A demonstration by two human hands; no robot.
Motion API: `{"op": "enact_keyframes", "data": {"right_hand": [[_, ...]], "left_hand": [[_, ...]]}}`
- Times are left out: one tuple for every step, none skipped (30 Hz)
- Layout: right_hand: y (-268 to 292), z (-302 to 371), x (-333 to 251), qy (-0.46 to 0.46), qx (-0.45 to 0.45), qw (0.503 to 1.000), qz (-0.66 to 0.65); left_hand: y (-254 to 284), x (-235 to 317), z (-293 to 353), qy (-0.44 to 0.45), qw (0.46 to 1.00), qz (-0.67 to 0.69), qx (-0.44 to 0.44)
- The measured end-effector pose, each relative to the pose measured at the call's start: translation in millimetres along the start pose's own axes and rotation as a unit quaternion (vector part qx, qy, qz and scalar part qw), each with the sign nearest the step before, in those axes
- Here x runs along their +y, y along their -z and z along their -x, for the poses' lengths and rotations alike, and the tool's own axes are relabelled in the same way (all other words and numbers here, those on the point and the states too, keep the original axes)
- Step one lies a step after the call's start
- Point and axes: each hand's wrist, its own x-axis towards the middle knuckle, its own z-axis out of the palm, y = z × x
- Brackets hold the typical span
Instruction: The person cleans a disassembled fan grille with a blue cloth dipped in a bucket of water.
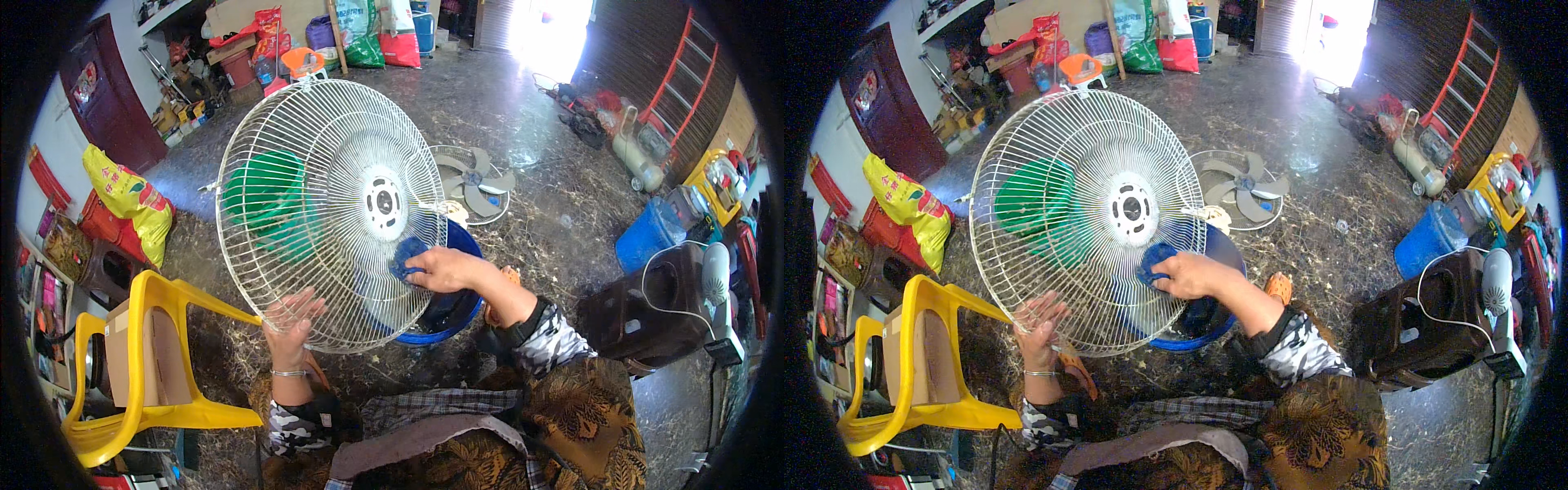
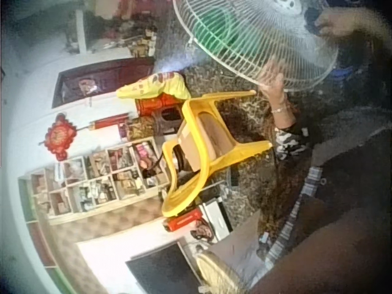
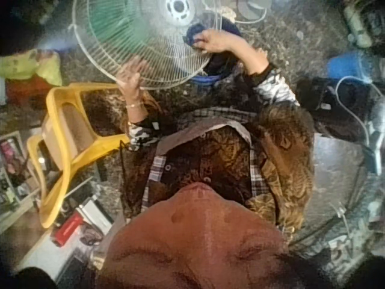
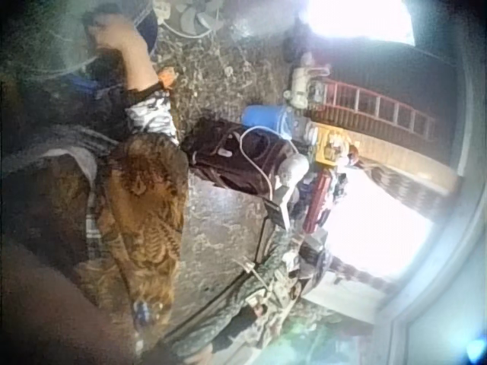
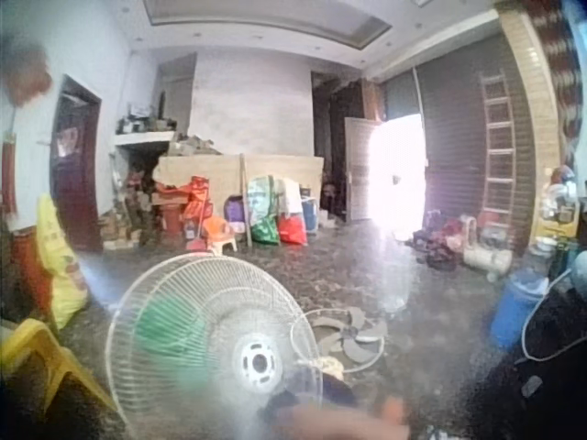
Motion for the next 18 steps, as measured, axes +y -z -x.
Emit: {"op": "enact_keyframes", "data": {"right_hand": [[10.8, 0.9, 9.8, -0.01, -0.051, 0.999, -0.009], [13.9, -2.4, 12.1, 0.008, 0.043, 0.996, -0.075], [18.0, -7.7, 13.9, -0.046, 0.135, 0.986, -0.085], [21.0, -17.0, 13.8, -0.098, 0.226, 0.964, -0.095], [10.4, -27.0, 28.4, -0.096, 0.257, 0.96, -0.059], [-2.4, -34.5, 27.9, -0.088, 0.241, 0.966, -0.013], [-8.7, -31.2, 32.3, -0.105, 0.189, 0.976, -0.001], [-9.0, -33.3, 25.3, -0.109, 0.134, 0.985, 0.009], [-6.9, -25.2, 19.3, -0.118, 0.03, 0.991, 0.055], [-1.0, -18.9, 13.2, -0.143, -0.03, 0.987, 0.066], [6.6, -13.8, 13.6, -0.137, -0.064, 0.984, 0.092], [12.5, -11.3, 15.7, -0.13, -0.098, 0.98, 0.118], [13.7, -11.5, 19.8, -0.111, -0.089, 0.979, 0.145], [16.0, -14.6, 19.0, -0.11, -0.001, 0.988, 0.106], [18.0, -20.1, 15.5, -0.107, 0.087, 0.988, 0.066], [19.0, -26.8, 12.5, -0.103, 0.174, 0.979, 0.025], [12.7, -32.5, 12.5, -0.087, 0.245, 0.965, 0.026], [1.5, -39.7, 16.6, -0.088, 0.226, 0.968, 0.062]], "left_hand": [[-0.4, -2.2, 0.5, -0.008, 1.0, 0.0, 0.003], [2.5, -4.1, 1.7, -0.015, 1.0, -0.003, 0.01], [8.3, -5.5, 1.9, -0.021, 1.0, -0.006, 0.016], [11.1, -7.3, 1.9, -0.027, 0.999, -0.009, 0.023], [6.7, -6.9, 0.3, -0.016, 1.0, -0.009, 0.018], [5.0, -4.4, 0.4, -0.013, 1.0, -0.011, 0.017], [2.3, -3.1, 1.7, -0.009, 1.0, -0.012, 0.016], [4.2, 0.1, 3.3, -0.014, 0.999, -0.018, 0.022], [7.9, -0.9, 3.6, -0.018, 0.999, -0.021, 0.027], [10.0, -0.8, 2.9, -0.019, 0.999, -0.029, 0.029], [7.8, -1.3, 1.2, -0.017, 0.999, -0.03, 0.03], [5.6, -1.3, 0.3, -0.015, 0.999, -0.032, 0.031], [2.6, -0.5, 0.7, -0.003, 1.0, -0.018, 0.023], [3.6, -2.1, 0.7, -0.006, 1.0, -0.016, 0.022], [6.3, -3.3, 1.6, -0.008, 1.0, -0.015, 0.022], [9.1, -4.1, 1.3, -0.01, 1.0, -0.013, 0.023], [11.9, -2.9, 1.1, -0.008, 1.0, -0.015, 0.019], [11.4, -3.8, 2.4, -0.011, 1.0, -0.02, 0.015]]}}
